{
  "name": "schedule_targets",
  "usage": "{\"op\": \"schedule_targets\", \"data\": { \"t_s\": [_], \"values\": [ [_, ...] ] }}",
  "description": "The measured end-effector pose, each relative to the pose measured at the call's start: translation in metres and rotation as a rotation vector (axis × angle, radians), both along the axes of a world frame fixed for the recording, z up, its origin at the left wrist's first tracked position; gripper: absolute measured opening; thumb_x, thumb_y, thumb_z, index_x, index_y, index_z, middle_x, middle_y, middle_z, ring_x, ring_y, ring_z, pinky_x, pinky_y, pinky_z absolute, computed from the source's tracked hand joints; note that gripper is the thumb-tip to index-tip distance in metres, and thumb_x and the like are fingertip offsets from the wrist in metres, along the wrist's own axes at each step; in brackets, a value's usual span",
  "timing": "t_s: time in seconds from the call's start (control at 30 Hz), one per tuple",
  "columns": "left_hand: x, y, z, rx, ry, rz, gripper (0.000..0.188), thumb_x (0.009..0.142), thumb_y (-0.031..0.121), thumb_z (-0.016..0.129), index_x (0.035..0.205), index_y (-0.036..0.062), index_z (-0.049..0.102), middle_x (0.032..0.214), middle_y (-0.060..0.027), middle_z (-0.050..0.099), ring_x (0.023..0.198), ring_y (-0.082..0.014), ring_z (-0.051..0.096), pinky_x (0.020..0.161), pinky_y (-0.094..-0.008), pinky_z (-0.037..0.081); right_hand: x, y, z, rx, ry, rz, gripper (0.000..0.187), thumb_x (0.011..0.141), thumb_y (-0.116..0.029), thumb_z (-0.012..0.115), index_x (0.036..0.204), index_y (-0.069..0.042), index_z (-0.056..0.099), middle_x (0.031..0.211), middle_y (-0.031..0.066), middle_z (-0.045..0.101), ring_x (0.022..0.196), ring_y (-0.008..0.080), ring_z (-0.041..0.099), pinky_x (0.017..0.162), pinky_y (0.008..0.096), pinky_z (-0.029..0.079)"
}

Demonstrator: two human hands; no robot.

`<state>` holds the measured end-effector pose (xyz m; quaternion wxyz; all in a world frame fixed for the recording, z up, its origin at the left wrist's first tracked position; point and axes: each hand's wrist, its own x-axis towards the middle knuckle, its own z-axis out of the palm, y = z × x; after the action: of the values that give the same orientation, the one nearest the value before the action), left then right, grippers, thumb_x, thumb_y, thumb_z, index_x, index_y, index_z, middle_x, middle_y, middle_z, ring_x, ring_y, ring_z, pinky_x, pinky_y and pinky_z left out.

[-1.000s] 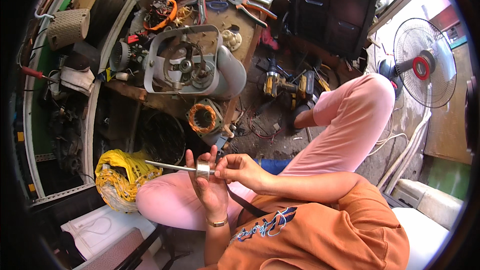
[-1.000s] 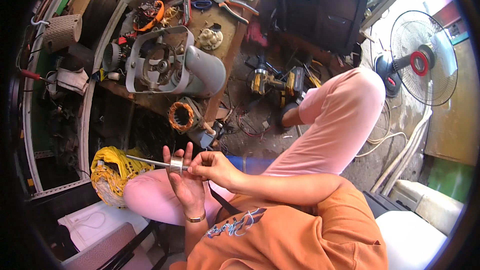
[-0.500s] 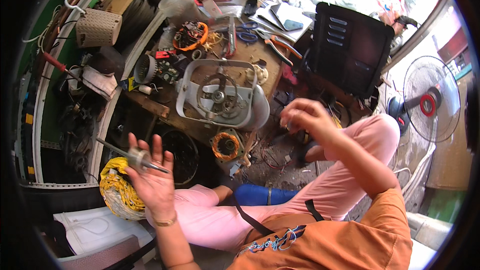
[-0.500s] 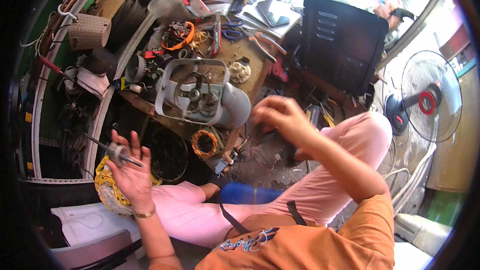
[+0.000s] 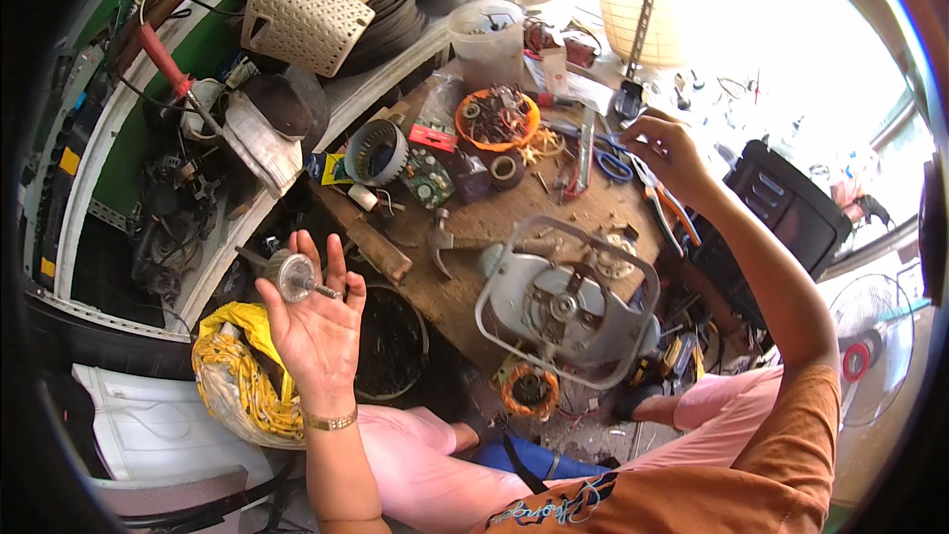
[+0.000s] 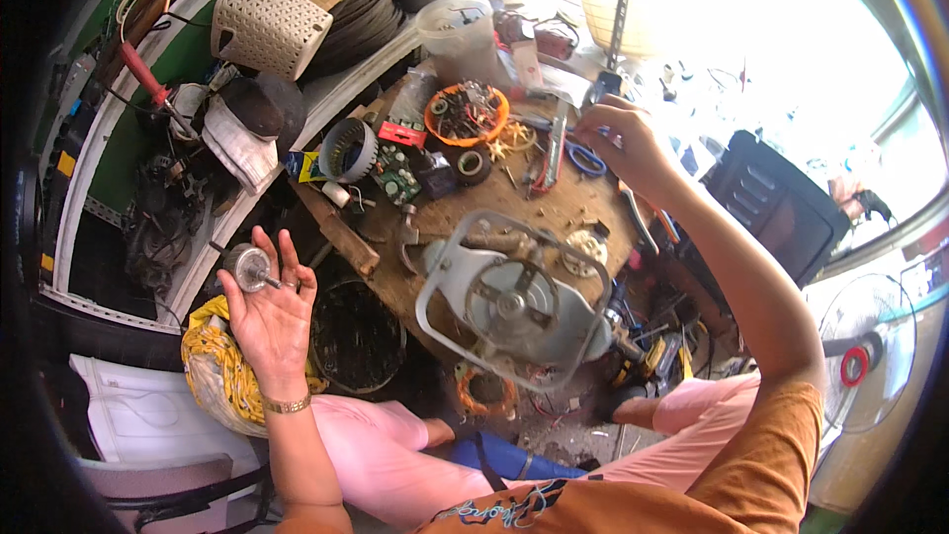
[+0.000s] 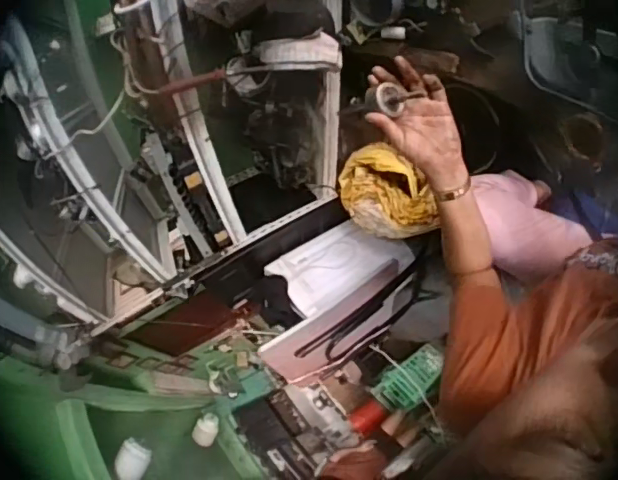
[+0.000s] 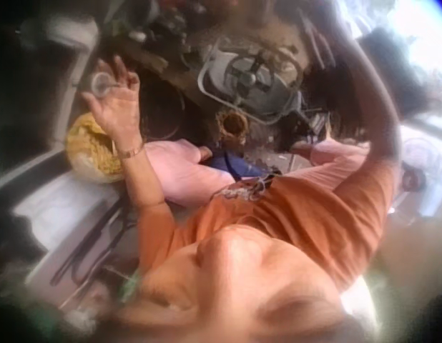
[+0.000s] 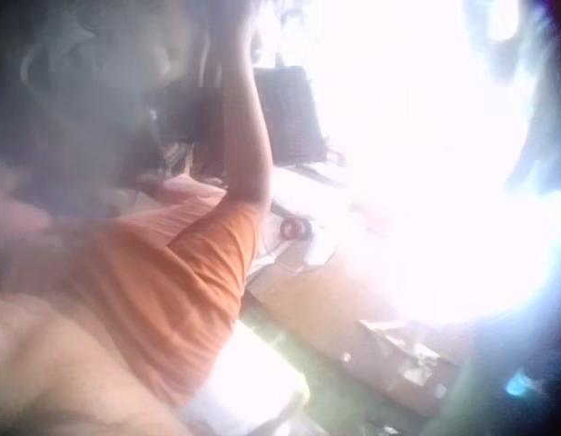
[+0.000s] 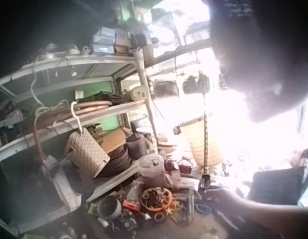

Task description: The person disassembles an electric fan motor by hand and with a screwdriver, removing the metal housing, the stator coil, and the rotor assembly one piece at a time.

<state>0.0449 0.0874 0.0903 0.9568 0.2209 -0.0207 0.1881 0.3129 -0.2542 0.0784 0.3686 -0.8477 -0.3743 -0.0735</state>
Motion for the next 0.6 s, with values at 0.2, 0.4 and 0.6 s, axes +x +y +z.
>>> {"op": "schedule_targets", "data": {
  "t_s": [0.2, 0.4, 0.6],
  "values": [
    [0.006, 0.017, 0.0, -0.078, 0.055, 0.076, 0.052, 0.096, 0.046, 0.044, 0.135, 0.0117, 0.044, 0.136, -0.0027, 0.05, 0.13, -0.0243, 0.04, 0.096, -0.0459, 0.038, 0.083, 0.096, -0.019, -0.095, -0.283, 0.13, 0.011, 0.079, -0.005, 0.066, 0.09, -0.007, 0.066, 0.088, 0.0112, 0.06, 0.084, 0.0296, 0.06, 0.074, 0.0388, 0.048],
    [0.013, 0.02, -0.005, -0.171, 0.132, 0.075, 0.054, 0.096, 0.047, 0.042, 0.137, 0.0102, 0.042, 0.135, -0.0037, 0.051, 0.127, -0.0234, 0.044, 0.095, -0.043, 0.038, 0.122, 0.184, -0.036, -0.171, -0.484, 0.287, 0.014, 0.077, -0.011, 0.068, 0.09, -0.008, 0.064, 0.093, 0.0086, 0.059, 0.087, 0.0303, 0.056, 0.077, 0.0411, 0.047],
    [0.009, 0.025, -0.005, -0.205, 0.138, 0.075, 0.055, 0.097, 0.044, 0.043, 0.139, 0.0078, 0.04, 0.13, -0.0048, 0.054, 0.118, -0.0218, 0.05, 0.093, -0.04, 0.039, 0.12, 0.256, -0.033, -0.443, -0.53, 0.498, 0.02, 0.078, -0.022, 0.067, 0.095, -0.012, 0.066, 0.097, 0.0069, 0.062, 0.095, 0.0301, 0.058, 0.079, 0.0421, 0.049]
  ]
}}
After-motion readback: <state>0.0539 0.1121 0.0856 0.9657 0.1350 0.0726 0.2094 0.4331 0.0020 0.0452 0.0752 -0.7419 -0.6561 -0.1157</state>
